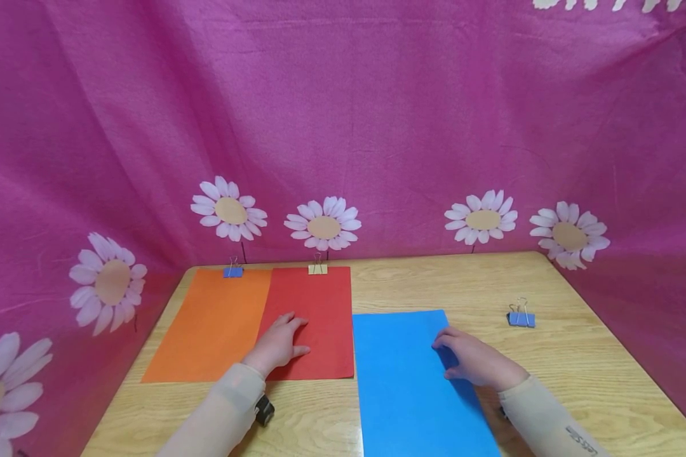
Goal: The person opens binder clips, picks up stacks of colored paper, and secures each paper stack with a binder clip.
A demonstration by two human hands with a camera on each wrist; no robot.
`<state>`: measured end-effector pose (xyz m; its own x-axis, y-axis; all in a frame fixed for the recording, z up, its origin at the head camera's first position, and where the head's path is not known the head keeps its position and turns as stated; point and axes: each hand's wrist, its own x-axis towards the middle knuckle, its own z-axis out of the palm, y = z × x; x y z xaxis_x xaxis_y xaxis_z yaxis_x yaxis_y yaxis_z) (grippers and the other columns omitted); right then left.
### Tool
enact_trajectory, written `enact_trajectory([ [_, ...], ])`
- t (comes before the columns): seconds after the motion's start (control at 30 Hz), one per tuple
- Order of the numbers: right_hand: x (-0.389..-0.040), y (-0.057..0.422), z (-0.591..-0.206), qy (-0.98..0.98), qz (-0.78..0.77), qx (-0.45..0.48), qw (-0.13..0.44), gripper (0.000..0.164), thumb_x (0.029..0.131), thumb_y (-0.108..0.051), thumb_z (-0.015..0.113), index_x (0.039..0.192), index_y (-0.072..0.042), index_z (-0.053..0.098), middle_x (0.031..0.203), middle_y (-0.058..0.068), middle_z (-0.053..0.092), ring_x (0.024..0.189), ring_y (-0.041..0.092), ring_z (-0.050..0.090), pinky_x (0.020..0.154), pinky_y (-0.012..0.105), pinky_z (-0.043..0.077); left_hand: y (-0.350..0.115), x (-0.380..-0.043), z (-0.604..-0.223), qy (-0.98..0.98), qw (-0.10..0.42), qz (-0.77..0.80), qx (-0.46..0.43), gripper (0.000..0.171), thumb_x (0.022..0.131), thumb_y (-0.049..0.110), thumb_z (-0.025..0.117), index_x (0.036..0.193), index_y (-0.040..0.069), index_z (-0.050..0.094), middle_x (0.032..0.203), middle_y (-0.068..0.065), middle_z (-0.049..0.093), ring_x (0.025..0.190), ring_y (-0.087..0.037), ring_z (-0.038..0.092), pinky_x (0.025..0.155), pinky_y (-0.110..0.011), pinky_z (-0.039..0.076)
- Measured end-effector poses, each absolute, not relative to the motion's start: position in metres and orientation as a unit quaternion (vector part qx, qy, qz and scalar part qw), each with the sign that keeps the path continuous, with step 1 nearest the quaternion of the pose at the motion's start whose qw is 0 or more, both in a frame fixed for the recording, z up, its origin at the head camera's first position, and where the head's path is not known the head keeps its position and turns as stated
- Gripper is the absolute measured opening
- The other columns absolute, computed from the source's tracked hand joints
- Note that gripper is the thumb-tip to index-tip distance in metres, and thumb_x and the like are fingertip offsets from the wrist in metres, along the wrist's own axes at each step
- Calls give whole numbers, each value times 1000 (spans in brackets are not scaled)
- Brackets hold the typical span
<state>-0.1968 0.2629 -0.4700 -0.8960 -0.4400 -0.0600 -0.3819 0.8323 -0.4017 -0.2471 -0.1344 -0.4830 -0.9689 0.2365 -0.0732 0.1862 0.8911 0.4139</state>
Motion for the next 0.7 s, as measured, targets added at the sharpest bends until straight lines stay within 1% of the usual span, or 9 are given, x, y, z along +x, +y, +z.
enact_trajectory([
  [0.7, -197, 263, -469, 956, -181, -218, 71, 46, 80, -12, 89, 120, -3, 68, 126, 11, 63, 120, 37, 62, 100, 52, 53, -136, -247, -488, 970, 58, 212, 107, 66, 87, 25, 84, 145, 8, 57, 158, -24, 41, 148, -45, 37, 114, -54, 43],
])
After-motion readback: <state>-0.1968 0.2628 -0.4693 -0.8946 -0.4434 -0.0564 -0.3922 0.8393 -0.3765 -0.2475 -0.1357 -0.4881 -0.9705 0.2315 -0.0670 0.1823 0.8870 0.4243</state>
